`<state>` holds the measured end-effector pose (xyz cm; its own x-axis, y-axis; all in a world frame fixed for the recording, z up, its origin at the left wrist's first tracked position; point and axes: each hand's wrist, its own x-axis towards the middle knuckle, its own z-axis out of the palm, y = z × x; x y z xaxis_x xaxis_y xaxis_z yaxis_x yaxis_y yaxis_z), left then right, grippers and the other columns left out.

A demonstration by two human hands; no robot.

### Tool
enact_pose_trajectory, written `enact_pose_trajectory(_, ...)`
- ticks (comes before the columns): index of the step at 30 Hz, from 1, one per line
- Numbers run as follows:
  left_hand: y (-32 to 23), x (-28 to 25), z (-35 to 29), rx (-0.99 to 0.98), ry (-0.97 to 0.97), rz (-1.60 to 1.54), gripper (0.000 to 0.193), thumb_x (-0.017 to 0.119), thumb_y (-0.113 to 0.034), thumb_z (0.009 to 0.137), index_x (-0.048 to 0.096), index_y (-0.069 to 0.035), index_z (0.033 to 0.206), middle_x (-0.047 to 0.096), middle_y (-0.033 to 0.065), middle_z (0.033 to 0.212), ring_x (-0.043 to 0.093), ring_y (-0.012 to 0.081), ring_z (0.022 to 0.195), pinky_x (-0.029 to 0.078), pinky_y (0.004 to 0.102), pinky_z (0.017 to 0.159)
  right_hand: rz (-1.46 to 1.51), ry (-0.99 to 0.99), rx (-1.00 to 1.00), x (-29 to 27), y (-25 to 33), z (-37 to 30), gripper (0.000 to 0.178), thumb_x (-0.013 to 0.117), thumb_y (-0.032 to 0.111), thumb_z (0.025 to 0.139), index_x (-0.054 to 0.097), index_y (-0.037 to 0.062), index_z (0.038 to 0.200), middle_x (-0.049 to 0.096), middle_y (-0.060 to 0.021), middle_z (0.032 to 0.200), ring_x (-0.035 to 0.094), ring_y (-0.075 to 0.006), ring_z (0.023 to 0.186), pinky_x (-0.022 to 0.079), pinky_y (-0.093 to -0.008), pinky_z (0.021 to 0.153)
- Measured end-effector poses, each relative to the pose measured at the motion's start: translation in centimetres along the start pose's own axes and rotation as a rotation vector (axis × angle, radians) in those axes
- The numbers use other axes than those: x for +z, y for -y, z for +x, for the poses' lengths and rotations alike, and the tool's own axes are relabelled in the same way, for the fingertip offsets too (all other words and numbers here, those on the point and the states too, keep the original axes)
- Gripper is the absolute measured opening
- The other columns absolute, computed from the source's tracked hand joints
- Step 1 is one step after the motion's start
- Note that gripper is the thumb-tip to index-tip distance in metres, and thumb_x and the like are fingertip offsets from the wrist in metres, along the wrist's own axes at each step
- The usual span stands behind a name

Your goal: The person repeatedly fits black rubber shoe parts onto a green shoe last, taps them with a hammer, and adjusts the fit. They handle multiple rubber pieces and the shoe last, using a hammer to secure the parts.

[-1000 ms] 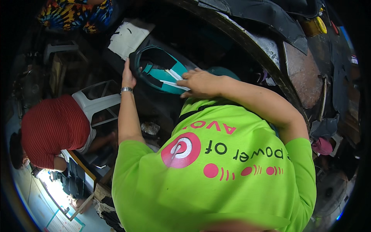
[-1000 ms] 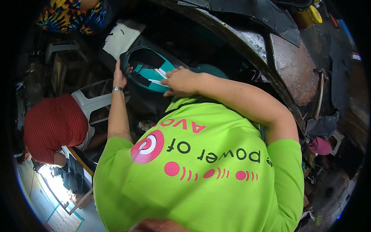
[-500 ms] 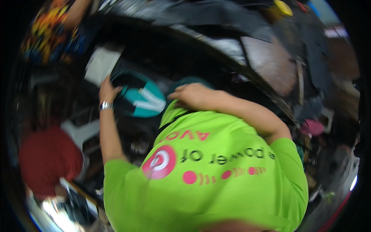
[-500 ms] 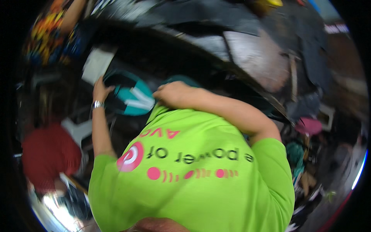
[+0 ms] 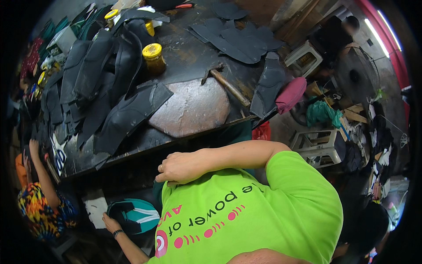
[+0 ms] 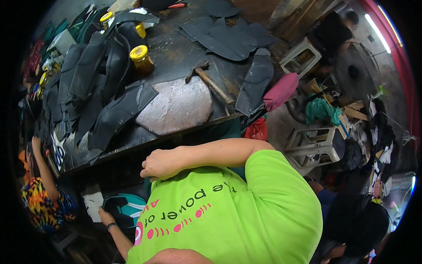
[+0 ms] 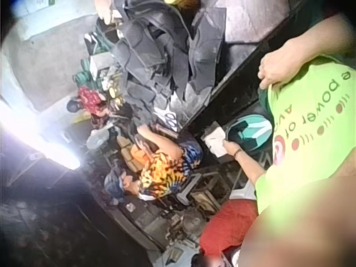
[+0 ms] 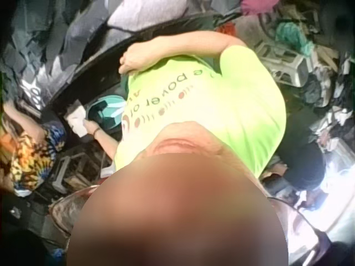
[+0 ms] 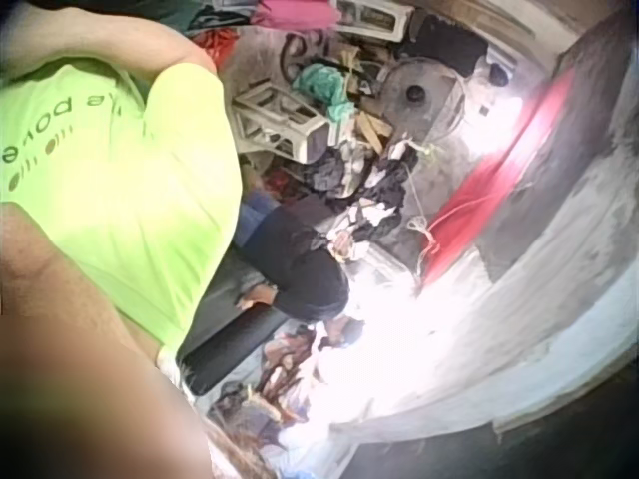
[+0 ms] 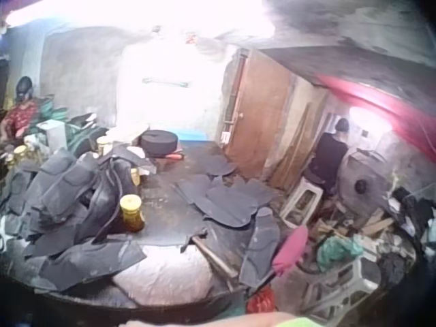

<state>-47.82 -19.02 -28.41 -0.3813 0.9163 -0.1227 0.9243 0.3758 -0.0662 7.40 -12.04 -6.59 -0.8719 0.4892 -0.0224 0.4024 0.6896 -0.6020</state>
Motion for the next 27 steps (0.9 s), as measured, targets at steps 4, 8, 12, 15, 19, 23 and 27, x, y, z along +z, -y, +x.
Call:
enact_pose_trajectory(4, -3.8, -5.9, -0.3, -0.082, 0.093, 0.042, 0.047, 0.06, -0.005, 0.093, 0.047, -0.005, 0.138, 0.057, 0.0241, 0.124, 0.061, 0.0437, 0.108, 0.05, 0.0496, 0.09, 0.068, -0.16, -0.045, -5.9, -0.1, -5.3, 0.029, 0.066, 0.022, 0.092, 0.061, 0.0031, 0.114, 0.064, -0.0169, 0.092, 0.065, -0.0356, 0.091, 0.053, -0.0455, 0.079)
enact_pose_trajectory(8, -13.9, -17.0, -2.2, 0.173, 0.034, -0.431, 0.036, 0.065, -0.004, 0.092, 0.06, -0.001, 0.128, 0.065, 0.0167, 0.106, 0.066, 0.031, 0.088, 0.054, 0.0367, 0.083, -0.004, -0.479, 0.237, -15.1, -4.5, -13.0, 0.031, 0.068, 0.02, 0.093, 0.067, 0.0046, 0.12, 0.071, -0.0183, 0.102, 0.07, -0.0298, 0.09, 0.056, -0.0385, 0.082)
enact_pose_trajectory(12, -29.5, -22.9, -6.5, 0.533, 0.057, -1.228, 0.019, 0.062, 0.003, 0.092, 0.067, 0.001, 0.111, 0.067, 0.0068, 0.095, 0.063, 0.0124, 0.081, 0.052, 0.0262, 0.073, -0.227, -0.691, 0.679, -23.3, -14.9, -17.7, 0.028, 0.07, 0.019, 0.091, 0.071, 0.0016, 0.114, 0.074, -0.0112, 0.104, 0.07, -0.0194, 0.094, 0.054, -0.032, 0.085)
enact_pose_trajectory(15, -39.6, -24.7, -7.3, 1.028, -0.04, -1.052, 0.018, 0.072, 0.006, 0.081, 0.071, -0.001, 0.097, 0.068, 0.0131, 0.09, 0.067, 0.0262, 0.081, 0.053, 0.0328, 0.075, -0.42, -0.671, 1.039, -26.8, -23.6, -19.7, 0.034, 0.07, 0.029, 0.088, 0.072, 0.0072, 0.115, 0.072, -0.0164, 0.109, 0.067, -0.0342, 0.105, 0.052, -0.0418, 0.093)
enact_pose_trajectory(19, -48.9, -24.0, -6.5, 1.325, -0.051, -0.99, 0.019, 0.074, 0.002, 0.08, 0.071, -0.003, 0.098, 0.067, 0.0132, 0.104, 0.066, 0.0316, 0.1, 0.053, 0.0371, 0.088, -0.509, -0.689, 1.204, -29.2, -33.2, -21.3, 0.038, 0.069, 0.029, 0.087, 0.071, 0.0108, 0.12, 0.069, -0.0166, 0.119, 0.064, -0.0337, 0.114, 0.051, -0.0443, 0.096)
enact_pose_trajectory(23, -51.4, -22.3, -6.6, 1.344, -0.087, -0.96, 0.019, 0.077, -0.004, 0.076, 0.071, -0.004, 0.094, 0.067, 0.0127, 0.106, 0.066, 0.0338, 0.105, 0.053, 0.0426, 0.091, -0.661, -0.672, 1.253, -31.5, -39.9, -22.4, 0.045, 0.072, 0.027, 0.086, 0.067, 0.0071, 0.126, 0.067, -0.0193, 0.122, 0.062, -0.0367, 0.117, 0.049, -0.045, 0.1)
enact_pose_trajectory(27, -51.2, -21.7, -6.3, 1.247, -0.012, -0.842, 0.02, 0.077, -0.006, 0.076, 0.072, -0.004, 0.095, 0.068, 0.013, 0.108, 0.066, 0.032, 0.107, 0.052, 0.0445, 0.095, -0.658, -0.546, 1.432, -33.7, -44.9, -22.4, 0.04, 0.061, 0.021, 0.087, 0.065, 0.0135, 0.126, 0.065, -0.0164, 0.129, 0.06, -0.0377, 0.122, 0.048, -0.0535, 0.1)
